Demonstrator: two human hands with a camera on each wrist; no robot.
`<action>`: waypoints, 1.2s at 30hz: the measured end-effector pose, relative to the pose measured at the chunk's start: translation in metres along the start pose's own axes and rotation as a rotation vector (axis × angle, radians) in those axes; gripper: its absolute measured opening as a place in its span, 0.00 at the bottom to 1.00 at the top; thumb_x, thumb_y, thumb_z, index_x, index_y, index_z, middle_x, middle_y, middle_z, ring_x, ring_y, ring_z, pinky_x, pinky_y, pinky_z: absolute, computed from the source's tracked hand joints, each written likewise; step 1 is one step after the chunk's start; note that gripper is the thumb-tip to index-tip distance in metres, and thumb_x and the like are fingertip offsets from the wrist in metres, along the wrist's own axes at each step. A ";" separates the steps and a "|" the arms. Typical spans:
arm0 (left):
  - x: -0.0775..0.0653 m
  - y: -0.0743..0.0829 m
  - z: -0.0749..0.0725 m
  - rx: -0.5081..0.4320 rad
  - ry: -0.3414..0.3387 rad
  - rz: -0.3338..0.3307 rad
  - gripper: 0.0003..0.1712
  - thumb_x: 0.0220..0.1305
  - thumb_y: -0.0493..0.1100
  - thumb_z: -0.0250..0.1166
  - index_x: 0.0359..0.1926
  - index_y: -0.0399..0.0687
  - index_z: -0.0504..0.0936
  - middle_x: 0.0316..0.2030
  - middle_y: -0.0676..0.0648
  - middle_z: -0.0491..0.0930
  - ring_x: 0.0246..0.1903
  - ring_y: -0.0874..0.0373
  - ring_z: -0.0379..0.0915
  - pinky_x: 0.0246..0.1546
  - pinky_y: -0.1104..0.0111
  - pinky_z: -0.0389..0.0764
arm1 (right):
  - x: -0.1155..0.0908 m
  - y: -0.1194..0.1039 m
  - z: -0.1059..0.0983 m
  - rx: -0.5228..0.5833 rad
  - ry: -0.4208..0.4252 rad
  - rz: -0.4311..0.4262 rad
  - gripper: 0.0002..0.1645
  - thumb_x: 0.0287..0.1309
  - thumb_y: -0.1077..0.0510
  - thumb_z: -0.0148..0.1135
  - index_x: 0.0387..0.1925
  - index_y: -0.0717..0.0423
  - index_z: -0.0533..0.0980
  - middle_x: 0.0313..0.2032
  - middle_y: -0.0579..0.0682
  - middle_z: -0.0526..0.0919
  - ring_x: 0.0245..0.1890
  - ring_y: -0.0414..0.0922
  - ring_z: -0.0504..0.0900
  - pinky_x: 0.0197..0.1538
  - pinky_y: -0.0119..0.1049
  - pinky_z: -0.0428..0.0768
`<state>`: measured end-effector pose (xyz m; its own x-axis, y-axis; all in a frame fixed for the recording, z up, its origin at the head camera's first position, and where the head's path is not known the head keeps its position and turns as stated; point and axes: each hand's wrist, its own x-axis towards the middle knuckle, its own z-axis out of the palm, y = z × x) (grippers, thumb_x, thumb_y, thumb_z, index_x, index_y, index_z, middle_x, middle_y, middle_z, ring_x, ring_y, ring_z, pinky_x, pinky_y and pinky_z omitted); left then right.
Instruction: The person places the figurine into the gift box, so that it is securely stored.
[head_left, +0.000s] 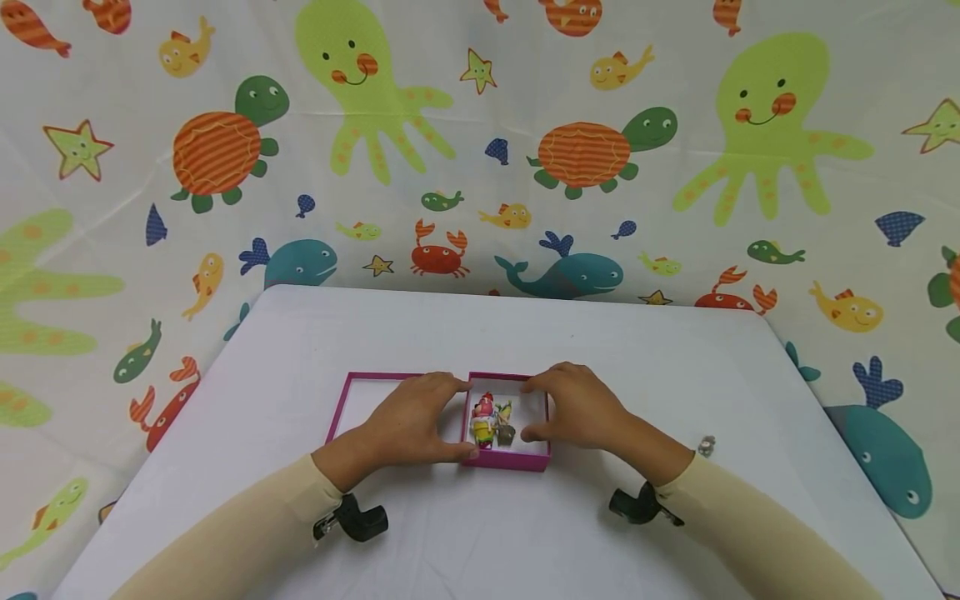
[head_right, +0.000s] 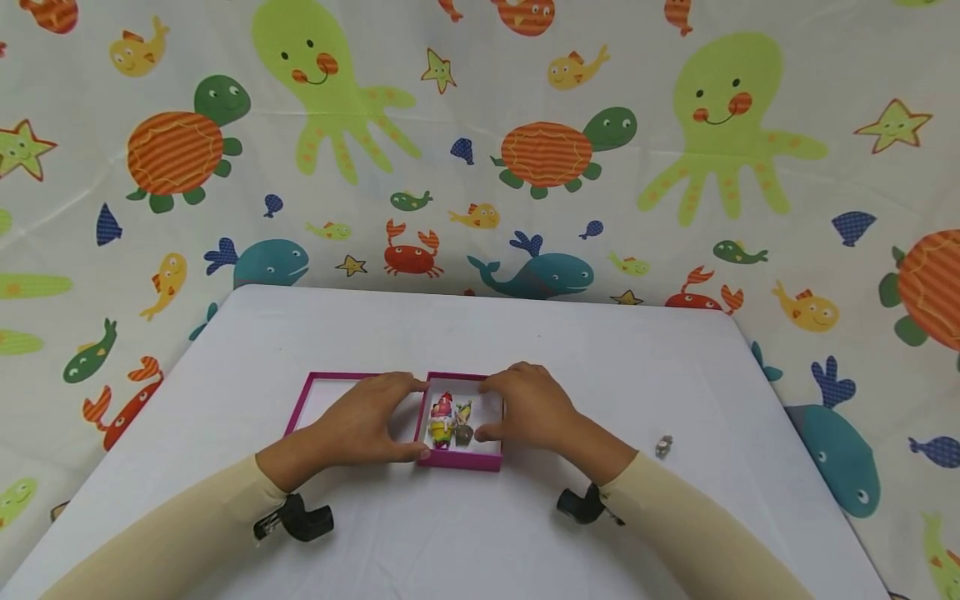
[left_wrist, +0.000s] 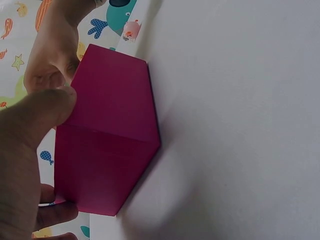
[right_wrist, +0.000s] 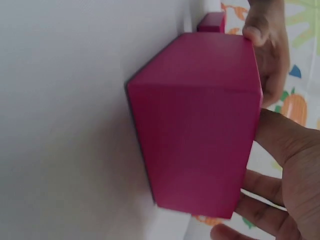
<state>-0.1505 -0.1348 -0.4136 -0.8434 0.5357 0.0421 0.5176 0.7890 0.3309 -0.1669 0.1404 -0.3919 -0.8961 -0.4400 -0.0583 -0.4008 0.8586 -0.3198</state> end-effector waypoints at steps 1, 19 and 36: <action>0.000 0.000 0.000 -0.002 -0.003 -0.001 0.53 0.47 0.74 0.74 0.69 0.53 0.74 0.64 0.51 0.76 0.68 0.50 0.67 0.67 0.47 0.69 | -0.002 0.002 -0.001 0.013 0.000 0.007 0.39 0.39 0.36 0.84 0.55 0.43 0.85 0.53 0.44 0.85 0.61 0.51 0.76 0.62 0.56 0.76; 0.000 0.001 0.004 0.020 0.000 -0.008 0.53 0.47 0.74 0.74 0.70 0.54 0.73 0.65 0.50 0.75 0.69 0.49 0.65 0.67 0.48 0.68 | -0.031 0.049 -0.023 0.108 0.081 0.015 0.40 0.45 0.40 0.83 0.60 0.48 0.81 0.56 0.47 0.84 0.62 0.53 0.74 0.59 0.60 0.78; 0.000 0.004 0.003 0.016 -0.012 -0.027 0.54 0.47 0.75 0.73 0.70 0.53 0.74 0.66 0.50 0.75 0.70 0.50 0.64 0.68 0.47 0.68 | -0.059 0.095 -0.043 0.126 0.080 0.002 0.36 0.50 0.47 0.82 0.61 0.50 0.81 0.58 0.49 0.82 0.63 0.54 0.73 0.61 0.61 0.76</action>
<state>-0.1479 -0.1306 -0.4147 -0.8556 0.5172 0.0221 0.4967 0.8082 0.3165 -0.1602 0.2591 -0.3781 -0.9112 -0.4116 0.0152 -0.3764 0.8173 -0.4362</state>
